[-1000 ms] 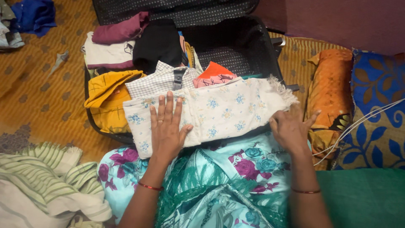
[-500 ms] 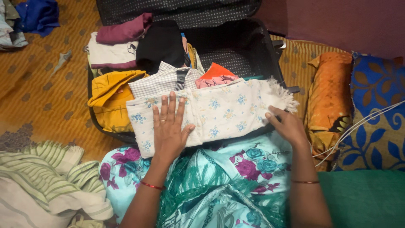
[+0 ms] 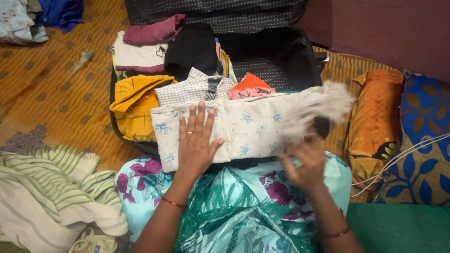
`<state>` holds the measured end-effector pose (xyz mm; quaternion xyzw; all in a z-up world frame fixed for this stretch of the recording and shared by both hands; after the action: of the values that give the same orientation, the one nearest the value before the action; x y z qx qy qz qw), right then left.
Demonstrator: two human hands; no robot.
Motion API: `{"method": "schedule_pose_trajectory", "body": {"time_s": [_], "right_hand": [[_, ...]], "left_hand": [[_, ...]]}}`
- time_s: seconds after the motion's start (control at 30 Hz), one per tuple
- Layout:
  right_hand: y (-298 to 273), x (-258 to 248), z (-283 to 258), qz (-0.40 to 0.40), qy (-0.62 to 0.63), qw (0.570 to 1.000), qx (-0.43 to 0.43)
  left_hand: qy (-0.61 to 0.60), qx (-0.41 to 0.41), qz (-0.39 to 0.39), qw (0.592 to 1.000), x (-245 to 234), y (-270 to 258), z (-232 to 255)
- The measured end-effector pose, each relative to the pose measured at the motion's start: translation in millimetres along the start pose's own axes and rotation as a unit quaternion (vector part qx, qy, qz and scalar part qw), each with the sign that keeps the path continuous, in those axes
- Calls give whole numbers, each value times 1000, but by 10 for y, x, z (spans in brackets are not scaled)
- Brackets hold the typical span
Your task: The person packs clothes into a suitcase, including folding a pink patterned garment and a white floral cloth, and then smoothing out a striped towel before placing it inside.
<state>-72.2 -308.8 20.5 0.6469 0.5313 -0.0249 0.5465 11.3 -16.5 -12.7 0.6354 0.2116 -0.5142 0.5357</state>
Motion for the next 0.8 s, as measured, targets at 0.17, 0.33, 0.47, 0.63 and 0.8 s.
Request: {"method": "schedule_pose_trajectory", "body": {"time_s": [0.17,0.33,0.47,0.63,0.8], "right_hand": [[81,277,-255,-155,32,987,-17],[-48,343,-20,-152,93,984,-9],[-529,538,700,-84,158,954,242],[-643,697,1080,262,264,864,339],[-76,447,830,231,388,821,348]], "left_hand": [[-3,7,14,1000,1,-1,-16],[-5,5,0,1000,22,-12,-19],[0,5,-4,1000,23,0,-26],[-5,9,11,1000,2,-10,-24],[-11,9,13,1000,2,-9,-16]]}}
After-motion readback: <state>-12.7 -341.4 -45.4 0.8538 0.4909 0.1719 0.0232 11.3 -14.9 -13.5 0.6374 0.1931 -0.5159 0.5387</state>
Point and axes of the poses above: each hand's wrist, its own y-axis towards the middle knuckle, its own x-axis out of the palm, z = x × y, the point moved 1 cm from there along y, towards the middle knuckle, and after that the axes turned 14 degrees about y, right-handed, at the moved point
